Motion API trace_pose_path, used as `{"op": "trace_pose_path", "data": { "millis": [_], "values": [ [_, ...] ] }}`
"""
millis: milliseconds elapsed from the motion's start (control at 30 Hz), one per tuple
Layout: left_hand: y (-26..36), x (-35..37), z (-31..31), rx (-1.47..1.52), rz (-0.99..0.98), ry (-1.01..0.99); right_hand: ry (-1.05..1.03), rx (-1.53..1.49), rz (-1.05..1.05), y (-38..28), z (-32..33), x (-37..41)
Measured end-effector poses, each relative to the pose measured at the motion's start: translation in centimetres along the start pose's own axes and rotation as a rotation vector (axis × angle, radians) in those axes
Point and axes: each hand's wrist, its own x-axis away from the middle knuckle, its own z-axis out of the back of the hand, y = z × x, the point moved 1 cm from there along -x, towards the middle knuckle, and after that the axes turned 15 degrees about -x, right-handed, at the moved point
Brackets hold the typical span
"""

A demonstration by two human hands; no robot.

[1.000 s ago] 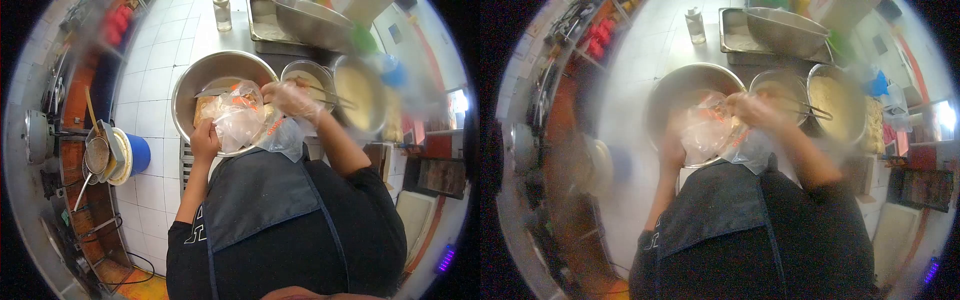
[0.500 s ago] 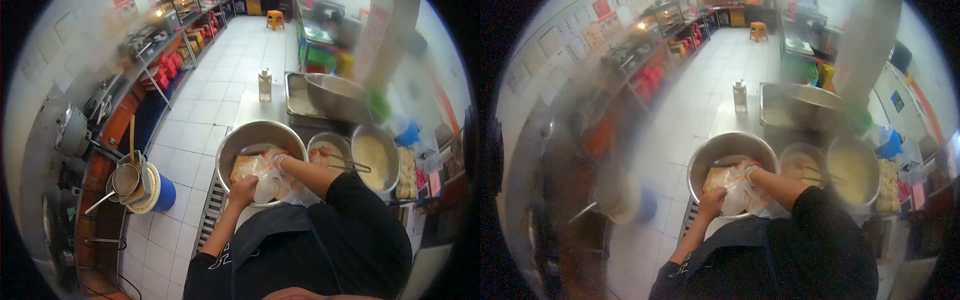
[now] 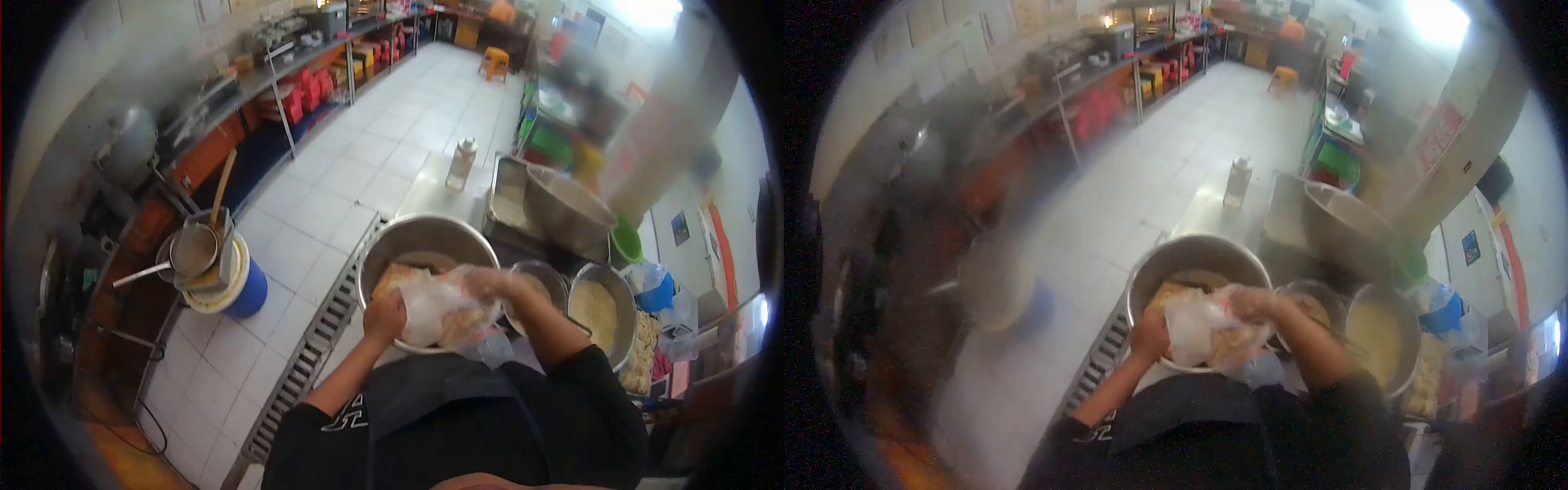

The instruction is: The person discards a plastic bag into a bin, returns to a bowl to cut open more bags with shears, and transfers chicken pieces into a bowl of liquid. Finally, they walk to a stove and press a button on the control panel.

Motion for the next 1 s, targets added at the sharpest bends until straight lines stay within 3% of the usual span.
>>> {"op": "trace_pose_path", "data": {
  "millis": [67, 133, 167, 267, 333, 433, 500, 567, 600, 633, 667, 767, 867, 900, 967, 1000],
  "values": [
    [-0.3, -0.1, -0.2, 0.079, -0.046, 0.045, 0.200, -0.600, 0.001, -5.4, 3.3, 5.9],
    [-1.3, 0.1, -1.5, 0.012, -0.015, 0.040, 0.271, -1.119, -0.021, -7.3, 4.9, 8.6],
    [-1.4, 0.0, -1.6, 0.071, -0.050, 0.088, 0.277, -1.236, 0.016, -6.5, 5.3, 9.0],
    [-1.1, 0.1, -0.8, 0.196, -0.111, 0.114, 0.442, -1.295, 0.118, -3.6, 4.7, 9.8],
    [-1.1, 0.2, -1.1, 0.290, -0.090, 0.097, 0.738, -1.359, 0.257, -3.3, 4.3, 11.0],
    [-0.9, 0.3, -1.0, 0.285, -0.133, 0.070, 0.776, -1.548, 0.193, -1.8, 2.5, 12.3],
    [-1.2, 0.5, -1.5, 0.244, -0.156, 0.080, 0.819, -1.571, 0.044, -1.4, 1.2, 14.0],
    [-1.3, 0.4, -1.7, 0.333, -0.126, 0.058, 0.988, -1.161, -0.211, -1.1, 0.4, 15.0],
    [-0.3, 0.2, 0.5, 0.264, -0.084, -0.040, 0.899, -0.874, -0.487, -3.6, 1.9, 16.2],
    [-0.8, 0.4, -0.3, 0.259, -0.079, -0.056, 0.887, -0.886, -0.495, -2.7, 1.2, 16.3],
    [-1.9, 0.5, -1.6, 0.336, -0.044, -0.099, 0.828, -0.648, -0.587, -1.0, 0.4, 16.5],
    [-2.9, 0.3, -2.9, 0.166, -0.334, 0.171, 0.697, -0.497, -0.757, -3.7, 1.8, 17.0],
    [-2.9, 0.2, -2.7, 0.231, -0.292, 0.161, 0.599, -0.158, -0.714, -2.2, 0.8, 16.5],
    [-2.8, 0.3, -2.9, 0.347, -0.183, 0.128, 0.598, -0.162, -0.713, -0.6, -0.5, 16.2],
    [-2.3, 0.4, -2.5, 0.455, -0.071, 0.098, 0.829, -0.225, -0.623, 1.0, -1.9, 15.7],
    [-1.6, 0.1, -1.6, 0.528, -0.032, 0.072, 0.829, -0.227, -0.616, 0.5, -1.7, 15.6]
  ]
}}
